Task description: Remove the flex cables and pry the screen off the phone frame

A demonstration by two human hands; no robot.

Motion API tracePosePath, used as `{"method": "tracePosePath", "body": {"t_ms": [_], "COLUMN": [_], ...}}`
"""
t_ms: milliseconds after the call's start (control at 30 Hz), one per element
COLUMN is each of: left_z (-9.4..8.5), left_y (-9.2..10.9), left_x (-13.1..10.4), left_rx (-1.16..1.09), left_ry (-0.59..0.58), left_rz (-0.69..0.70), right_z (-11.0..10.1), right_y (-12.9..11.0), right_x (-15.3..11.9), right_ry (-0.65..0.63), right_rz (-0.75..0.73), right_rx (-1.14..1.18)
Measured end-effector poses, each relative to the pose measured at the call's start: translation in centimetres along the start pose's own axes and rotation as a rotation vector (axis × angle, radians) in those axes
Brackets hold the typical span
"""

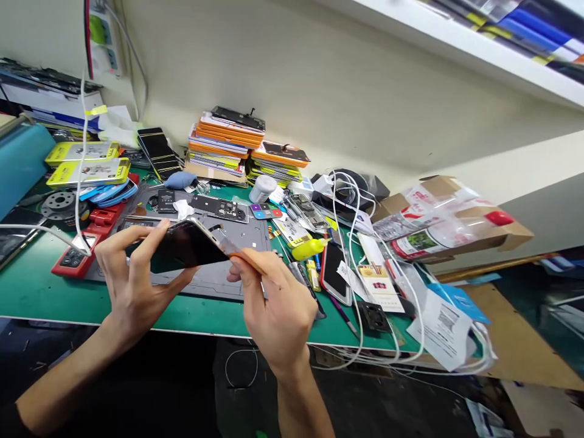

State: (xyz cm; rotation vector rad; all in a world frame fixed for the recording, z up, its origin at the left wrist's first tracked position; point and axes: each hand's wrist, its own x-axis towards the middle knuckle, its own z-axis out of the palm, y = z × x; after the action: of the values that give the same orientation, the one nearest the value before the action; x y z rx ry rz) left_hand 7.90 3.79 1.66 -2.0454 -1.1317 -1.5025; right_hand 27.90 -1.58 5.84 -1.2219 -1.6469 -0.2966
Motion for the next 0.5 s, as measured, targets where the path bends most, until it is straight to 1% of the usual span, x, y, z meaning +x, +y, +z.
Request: {"method": "tracePosePath", "body": {"t_ms": [133,333,400,500], "left_z": [0.5,1.4,1.6,2.0], "left_y": [0.7,1.4,1.5,1.8], "left_x": [-0.1,-0.4,-0.6,-1.0], "left_rx": [-0.007,-0.038,-0.053,-0.079], "left_ry": [0.009,0.027,0.026,0.030], "left_rz": [-0.038,-0.065,-0.085,-0.124], "right_z": [0.4,1.0,1.1,1.0], "right_y": [0.0,-0.4,-0.5,-0.4], "right_x": [-0.6,-1.5,-1.6,-1.5], "right_ry": [0.052,0.089,0.094,0.067], "right_rz": [0.107,0.272,0.297,0.307], "right_rx": [0.052,0.166,0.182,0.201]}}
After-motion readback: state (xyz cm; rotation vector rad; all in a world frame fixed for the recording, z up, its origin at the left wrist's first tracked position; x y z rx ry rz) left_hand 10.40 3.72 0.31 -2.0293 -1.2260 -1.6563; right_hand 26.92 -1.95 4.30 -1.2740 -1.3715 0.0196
